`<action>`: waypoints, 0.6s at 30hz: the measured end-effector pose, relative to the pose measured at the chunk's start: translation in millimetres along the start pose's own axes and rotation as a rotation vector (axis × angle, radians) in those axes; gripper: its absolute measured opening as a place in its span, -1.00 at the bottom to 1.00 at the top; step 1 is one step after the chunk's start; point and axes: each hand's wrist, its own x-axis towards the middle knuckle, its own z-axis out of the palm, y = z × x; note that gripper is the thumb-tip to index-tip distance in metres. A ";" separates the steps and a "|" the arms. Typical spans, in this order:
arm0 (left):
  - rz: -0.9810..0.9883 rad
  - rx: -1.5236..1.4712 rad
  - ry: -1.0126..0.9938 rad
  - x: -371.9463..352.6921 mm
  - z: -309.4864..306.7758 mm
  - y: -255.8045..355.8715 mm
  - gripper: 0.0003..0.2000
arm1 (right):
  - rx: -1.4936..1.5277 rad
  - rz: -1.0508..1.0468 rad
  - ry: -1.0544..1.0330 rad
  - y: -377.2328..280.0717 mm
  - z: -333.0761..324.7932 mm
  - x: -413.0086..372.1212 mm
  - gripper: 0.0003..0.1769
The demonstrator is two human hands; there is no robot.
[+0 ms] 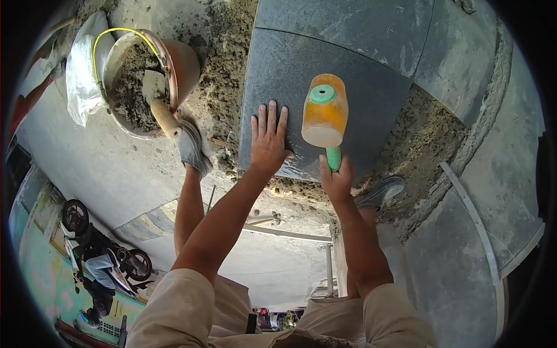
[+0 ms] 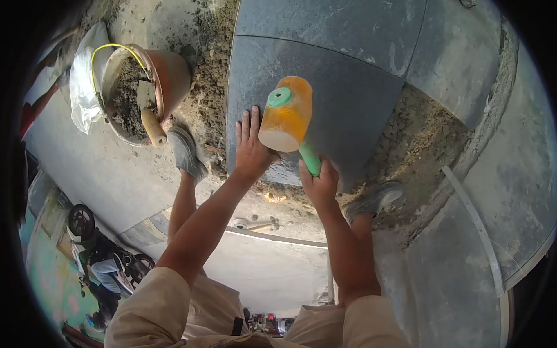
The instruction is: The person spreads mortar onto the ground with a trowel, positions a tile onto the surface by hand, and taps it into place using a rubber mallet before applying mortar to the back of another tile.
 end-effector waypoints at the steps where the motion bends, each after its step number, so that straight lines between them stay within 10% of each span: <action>1: 0.036 0.003 -0.003 2.6 -0.5 -3.0 0.28 | -0.012 0.014 0.031 4.9 0.7 -9.9 -0.70; 9: 0.303 0.147 0.308 132.4 -74.8 4.2 0.37 | -0.219 0.292 0.244 55.6 -21.4 -56.0 -0.66; 11: 0.405 0.247 0.303 149.3 -62.5 -2.9 0.42 | -0.414 0.603 0.035 74.0 -17.2 -76.7 -0.69; 18: 0.432 0.328 0.393 152.3 -58.5 -1.9 0.40 | -0.246 0.536 0.151 70.1 -18.3 -100.5 -0.68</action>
